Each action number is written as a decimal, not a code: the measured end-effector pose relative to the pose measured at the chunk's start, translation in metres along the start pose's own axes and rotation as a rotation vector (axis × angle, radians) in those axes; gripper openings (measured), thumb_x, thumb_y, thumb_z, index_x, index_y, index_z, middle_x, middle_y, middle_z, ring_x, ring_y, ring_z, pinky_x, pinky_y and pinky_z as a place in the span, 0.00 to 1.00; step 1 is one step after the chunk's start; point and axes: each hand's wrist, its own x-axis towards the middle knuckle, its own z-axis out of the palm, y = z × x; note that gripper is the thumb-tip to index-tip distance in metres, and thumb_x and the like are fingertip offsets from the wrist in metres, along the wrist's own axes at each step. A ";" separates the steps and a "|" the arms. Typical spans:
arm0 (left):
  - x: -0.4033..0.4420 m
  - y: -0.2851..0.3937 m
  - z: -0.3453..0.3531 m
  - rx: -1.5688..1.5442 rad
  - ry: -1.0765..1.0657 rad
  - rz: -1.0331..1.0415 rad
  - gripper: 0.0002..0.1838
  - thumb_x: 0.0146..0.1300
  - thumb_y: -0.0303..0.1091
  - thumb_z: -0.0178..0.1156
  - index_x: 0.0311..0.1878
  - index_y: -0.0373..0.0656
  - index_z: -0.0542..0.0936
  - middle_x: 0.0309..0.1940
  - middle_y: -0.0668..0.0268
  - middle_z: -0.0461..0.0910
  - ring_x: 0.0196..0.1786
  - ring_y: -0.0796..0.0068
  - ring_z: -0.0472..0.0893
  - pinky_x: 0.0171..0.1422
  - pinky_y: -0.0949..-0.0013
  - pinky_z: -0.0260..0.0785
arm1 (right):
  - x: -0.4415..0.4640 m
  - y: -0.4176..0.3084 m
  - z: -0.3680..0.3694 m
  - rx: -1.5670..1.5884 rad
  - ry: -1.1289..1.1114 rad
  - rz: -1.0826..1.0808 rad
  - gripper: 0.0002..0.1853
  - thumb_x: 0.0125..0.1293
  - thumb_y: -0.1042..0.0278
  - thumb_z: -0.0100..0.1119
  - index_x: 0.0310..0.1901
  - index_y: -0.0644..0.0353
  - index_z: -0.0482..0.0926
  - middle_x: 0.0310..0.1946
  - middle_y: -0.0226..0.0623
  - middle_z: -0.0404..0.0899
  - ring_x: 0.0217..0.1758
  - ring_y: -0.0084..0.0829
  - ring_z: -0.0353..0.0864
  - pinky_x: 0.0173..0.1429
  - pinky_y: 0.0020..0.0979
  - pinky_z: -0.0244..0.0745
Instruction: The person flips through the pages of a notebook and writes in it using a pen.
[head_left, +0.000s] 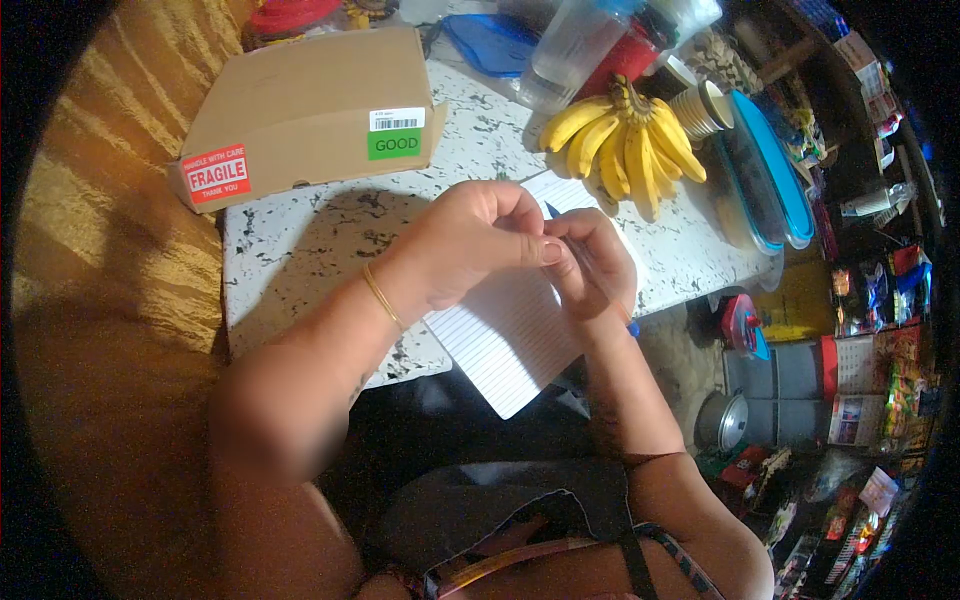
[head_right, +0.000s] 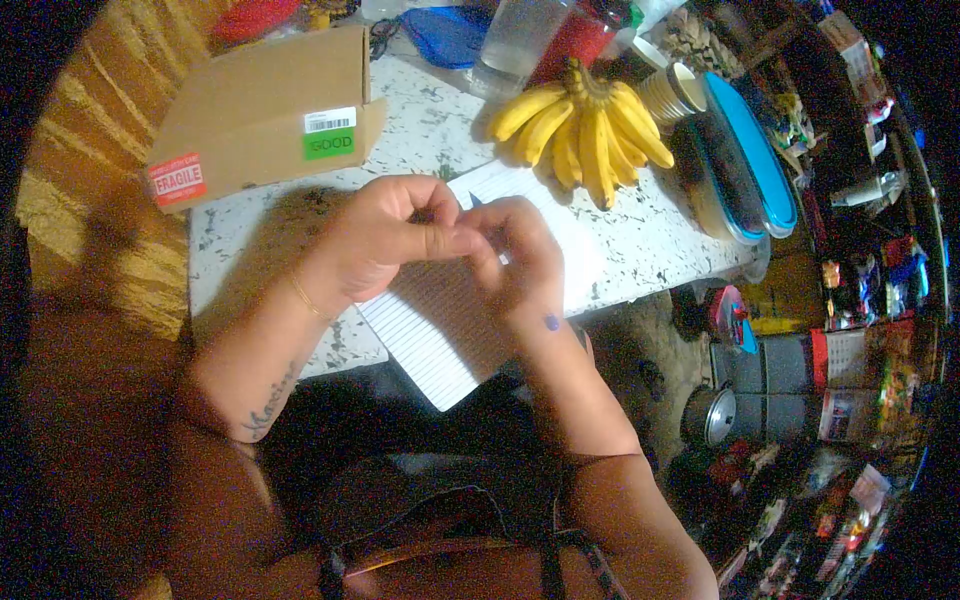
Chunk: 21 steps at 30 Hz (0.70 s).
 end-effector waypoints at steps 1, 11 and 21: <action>-0.001 0.001 0.000 0.011 -0.016 -0.014 0.10 0.60 0.30 0.72 0.33 0.44 0.77 0.34 0.74 0.79 0.39 0.85 0.75 0.47 0.81 0.66 | 0.002 0.000 -0.003 -0.053 -0.002 -0.079 0.08 0.60 0.72 0.71 0.39 0.60 0.81 0.35 0.35 0.78 0.36 0.29 0.80 0.41 0.28 0.76; -0.001 0.004 -0.007 0.086 -0.095 0.009 0.08 0.63 0.31 0.69 0.34 0.41 0.79 0.36 0.69 0.83 0.39 0.85 0.78 0.48 0.79 0.70 | 0.007 -0.005 -0.031 -0.423 0.109 -0.330 0.08 0.59 0.71 0.70 0.40 0.60 0.84 0.34 0.39 0.78 0.33 0.31 0.79 0.38 0.27 0.74; 0.007 0.006 -0.037 1.131 0.279 0.203 0.09 0.66 0.34 0.65 0.36 0.40 0.78 0.25 0.65 0.79 0.32 0.73 0.79 0.39 0.67 0.72 | 0.000 0.008 -0.042 0.389 0.106 0.210 0.05 0.61 0.80 0.58 0.39 0.62 0.77 0.32 0.36 0.81 0.35 0.25 0.78 0.42 0.24 0.73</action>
